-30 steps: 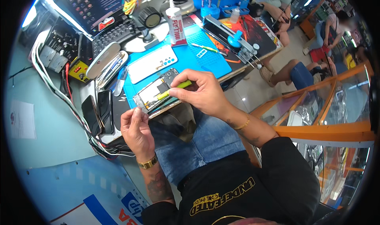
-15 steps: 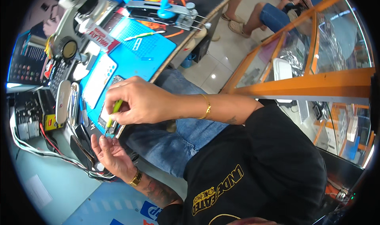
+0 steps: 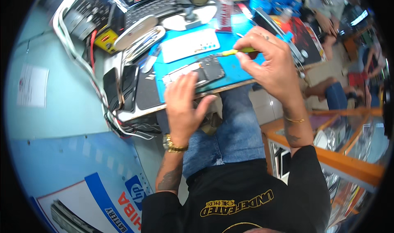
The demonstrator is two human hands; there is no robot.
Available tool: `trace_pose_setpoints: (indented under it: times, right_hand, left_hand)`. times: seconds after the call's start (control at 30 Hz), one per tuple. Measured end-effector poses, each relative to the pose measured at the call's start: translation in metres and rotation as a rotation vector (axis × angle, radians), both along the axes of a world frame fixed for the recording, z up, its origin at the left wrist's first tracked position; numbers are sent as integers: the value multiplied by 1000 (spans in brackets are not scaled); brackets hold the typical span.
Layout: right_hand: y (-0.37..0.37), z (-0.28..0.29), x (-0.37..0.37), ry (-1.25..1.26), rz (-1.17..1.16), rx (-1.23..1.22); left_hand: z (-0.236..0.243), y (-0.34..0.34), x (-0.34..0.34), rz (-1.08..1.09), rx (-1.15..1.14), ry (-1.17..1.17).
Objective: The person disassembles a mobile phone by removing the screen, handling a ribbon cable, and using a screwdriver to remove screws from the internal chassis.
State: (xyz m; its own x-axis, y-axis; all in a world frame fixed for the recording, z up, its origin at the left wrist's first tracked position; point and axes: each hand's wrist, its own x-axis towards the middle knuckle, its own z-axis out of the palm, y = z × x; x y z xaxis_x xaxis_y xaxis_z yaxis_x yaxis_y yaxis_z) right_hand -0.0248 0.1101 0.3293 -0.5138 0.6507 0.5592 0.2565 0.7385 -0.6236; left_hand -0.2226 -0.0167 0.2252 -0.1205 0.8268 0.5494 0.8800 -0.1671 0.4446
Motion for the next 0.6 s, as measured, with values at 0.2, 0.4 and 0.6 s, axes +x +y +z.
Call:
trace_pose_setpoints:
  times: [0.2,0.4,0.6]
  right_hand:
    - [21,4,-29,-359,112,171]
    - [18,9,-41,-445,163,157]
    - [19,3,-46,-470,167,122]
  left_hand:
    - [-29,3,12,74,-33,216]
    - [-37,6,16,117,-11,192]
    - [-38,4,14,123,-3,191]
